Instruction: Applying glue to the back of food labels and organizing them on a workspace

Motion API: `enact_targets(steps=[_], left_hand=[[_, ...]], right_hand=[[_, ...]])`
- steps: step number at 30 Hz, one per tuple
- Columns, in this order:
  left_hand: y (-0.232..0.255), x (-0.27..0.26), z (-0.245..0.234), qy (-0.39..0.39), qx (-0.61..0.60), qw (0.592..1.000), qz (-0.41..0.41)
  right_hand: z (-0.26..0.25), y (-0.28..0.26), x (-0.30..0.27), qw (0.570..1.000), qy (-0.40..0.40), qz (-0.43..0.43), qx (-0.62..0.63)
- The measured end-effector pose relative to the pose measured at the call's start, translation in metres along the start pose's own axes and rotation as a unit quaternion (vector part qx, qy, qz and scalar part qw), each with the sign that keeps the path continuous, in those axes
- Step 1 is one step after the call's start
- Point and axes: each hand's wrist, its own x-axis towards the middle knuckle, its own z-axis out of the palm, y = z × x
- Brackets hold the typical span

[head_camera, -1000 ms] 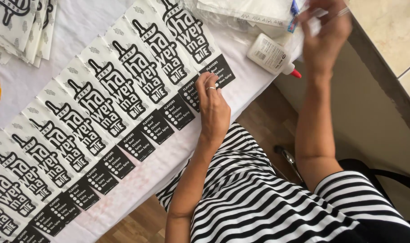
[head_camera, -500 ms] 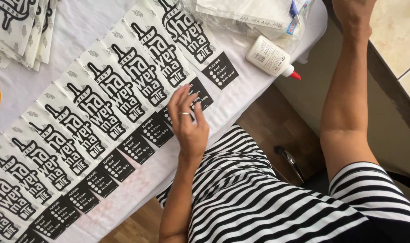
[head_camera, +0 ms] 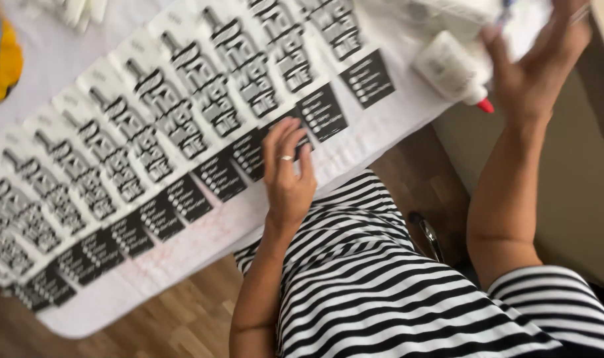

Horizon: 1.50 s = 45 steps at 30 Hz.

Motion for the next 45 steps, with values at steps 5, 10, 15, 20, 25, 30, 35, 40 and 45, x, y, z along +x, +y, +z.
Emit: enact_targets(steps=[5, 10, 15, 20, 25, 30, 35, 40, 45], left_hand=[[-0.006, -0.014, 0.003, -0.062, -0.049, 0.997, -0.022], [-0.012, -0.016, 0.018, -0.104, 0.005, 0.994, 0.029], [-0.009, -0.011, 0.017, -0.111, -0.065, 0.992, 0.018], [-0.005, 0.004, 0.009, -0.122, -0.052, 0.989, 0.057], [-0.006, 0.005, 0.008, -0.115, -0.005, 0.989, 0.093], [-0.007, -0.005, 0.016, -0.111, 0.013, 0.993, 0.038], [-0.012, -0.007, 0.026, -0.096, -0.005, 0.995, -0.031], [-0.014, -0.003, 0.029, -0.066, -0.006, 0.993, -0.095], [-0.013, -0.001, 0.028, -0.069, 0.015, 0.990, -0.121]], right_hand=[[0.073, -0.117, -0.010, 0.977, -0.138, 0.000, 0.163], [0.098, -0.112, -0.019, 0.962, -0.181, -0.077, 0.187], [0.097, -0.106, -0.015, 0.963, -0.172, -0.083, 0.190], [0.096, -0.103, -0.018, 0.966, -0.142, -0.089, 0.195], [0.098, -0.106, -0.014, 0.965, -0.122, -0.122, 0.199], [0.112, -0.096, -0.025, 0.968, -0.118, -0.128, 0.179], [0.126, -0.096, -0.032, 0.970, -0.078, -0.067, 0.218], [0.133, -0.093, -0.035, 0.968, -0.051, -0.012, 0.246], [0.140, -0.109, -0.037, 0.973, -0.043, 0.043, 0.221]])
